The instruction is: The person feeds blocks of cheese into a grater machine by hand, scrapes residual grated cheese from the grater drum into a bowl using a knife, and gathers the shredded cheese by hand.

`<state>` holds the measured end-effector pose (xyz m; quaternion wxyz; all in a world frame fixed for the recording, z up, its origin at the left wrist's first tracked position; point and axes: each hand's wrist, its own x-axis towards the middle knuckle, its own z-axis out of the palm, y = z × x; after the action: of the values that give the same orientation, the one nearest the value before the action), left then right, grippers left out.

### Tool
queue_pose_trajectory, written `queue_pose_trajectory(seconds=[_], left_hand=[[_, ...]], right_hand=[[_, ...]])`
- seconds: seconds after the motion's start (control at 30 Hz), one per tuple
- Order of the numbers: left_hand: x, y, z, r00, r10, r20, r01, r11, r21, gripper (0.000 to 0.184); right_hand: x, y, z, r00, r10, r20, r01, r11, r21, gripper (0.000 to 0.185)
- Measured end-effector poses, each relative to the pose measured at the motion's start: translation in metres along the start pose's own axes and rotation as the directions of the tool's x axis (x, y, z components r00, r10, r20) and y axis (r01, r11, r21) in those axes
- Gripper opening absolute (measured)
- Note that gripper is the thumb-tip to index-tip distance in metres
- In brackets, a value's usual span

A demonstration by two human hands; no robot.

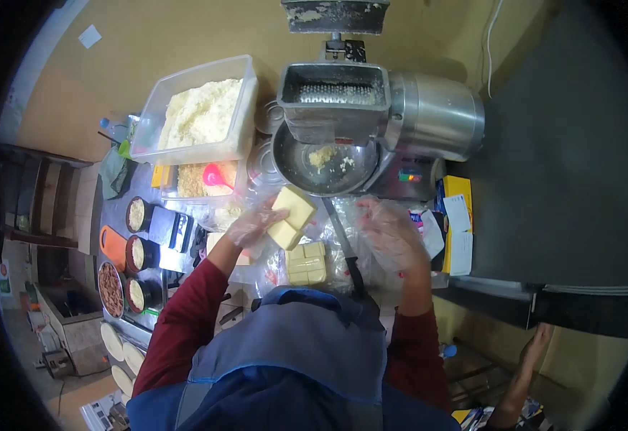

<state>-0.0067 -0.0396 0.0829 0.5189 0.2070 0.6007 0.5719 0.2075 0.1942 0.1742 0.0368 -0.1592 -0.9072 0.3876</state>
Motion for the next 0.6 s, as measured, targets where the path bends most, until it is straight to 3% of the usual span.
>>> queue_pose_trajectory(seconds=[0.03, 0.1, 0.17, 0.23, 0.3, 0.33, 0.37, 0.4, 0.43, 0.47, 0.5, 0.53, 0.57, 0.6], left_hand=[[-0.01, 0.024, 0.008, 1.0, 0.009, -0.01, -0.009, 1.0, 0.002, 0.065], [-0.032, 0.078, 0.032, 0.986, 0.168, -0.006, -0.162, 0.937, -0.31, 0.067], [-0.044, 0.147, 0.046, 0.946, 0.317, -0.066, -0.322, 0.943, -0.087, 0.066], [-0.037, 0.206, 0.057, 0.833, 0.549, -0.068, -0.537, 0.832, 0.14, 0.064], [-0.027, 0.248, 0.066, 0.635, 0.773, 0.01, -0.659, 0.534, 0.53, 0.061], [-0.014, 0.259, 0.066, 0.629, 0.777, 0.009, -0.661, 0.529, 0.533, 0.061], [0.0, 0.269, 0.067, 0.525, 0.844, 0.11, -0.628, 0.297, 0.719, 0.058], [0.011, 0.276, 0.069, 0.433, 0.87, 0.233, -0.538, 0.042, 0.842, 0.055], [0.022, 0.278, 0.07, 0.428, 0.874, 0.23, -0.534, 0.04, 0.844, 0.055], [0.035, 0.274, 0.069, 0.464, 0.827, 0.317, -0.523, -0.033, 0.852, 0.055], [0.044, 0.269, 0.068, 0.501, 0.77, 0.395, -0.513, -0.103, 0.852, 0.056], [0.049, 0.259, 0.065, 0.587, 0.723, 0.364, -0.456, -0.076, 0.887, 0.054], [0.051, 0.248, 0.065, 0.669, 0.668, 0.326, -0.398, -0.05, 0.916, 0.051], [0.049, 0.238, 0.066, 0.677, 0.683, 0.273, -0.356, -0.02, 0.934, 0.046]], right_hand=[[0.001, -0.009, -0.011, 0.998, -0.025, -0.049, 0.032, 0.987, 0.154, 0.033], [0.012, -0.019, -0.041, 0.996, -0.08, -0.044, 0.089, 0.967, 0.24, 0.029], [0.017, -0.04, -0.073, 0.995, 0.098, -0.021, -0.063, 0.776, 0.628, 0.027], [0.026, -0.071, -0.104, 0.952, -0.089, -0.293, 0.231, 0.837, 0.496, 0.027], [0.052, -0.09, -0.13, 0.836, -0.272, -0.475, 0.492, 0.756, 0.432, 0.027], [0.073, -0.09, -0.14, 0.774, -0.345, -0.532, 0.577, 0.731, 0.365, 0.026], [0.095, -0.09, -0.152, 0.702, -0.414, -0.579, 0.654, 0.698, 0.293, 0.024], [0.12, -0.092, -0.167, 0.669, -0.462, -0.583, 0.619, 0.78, 0.093, 0.022], [0.135, -0.098, -0.181, 0.639, -0.511, -0.574, 0.558, 0.822, -0.111, 0.02], [0.129, -0.128, -0.204, 0.824, -0.398, -0.404, 0.41, 0.91, -0.061, 0.049], [0.139, -0.139, -0.203, 0.846, -0.33, -0.419, 0.338, 0.939, -0.056, 0.059], [0.15, -0.15, -0.203, 0.864, -0.259, -0.431, 0.265, 0.963, -0.048, 0.07], [0.184, -0.137, -0.185, 0.735, -0.251, -0.63, 0.283, 0.958, -0.052, 0.06], [0.209, -0.129, -0.181, 0.739, -0.251, -0.625, 0.283, 0.958, -0.049, 0.06]])
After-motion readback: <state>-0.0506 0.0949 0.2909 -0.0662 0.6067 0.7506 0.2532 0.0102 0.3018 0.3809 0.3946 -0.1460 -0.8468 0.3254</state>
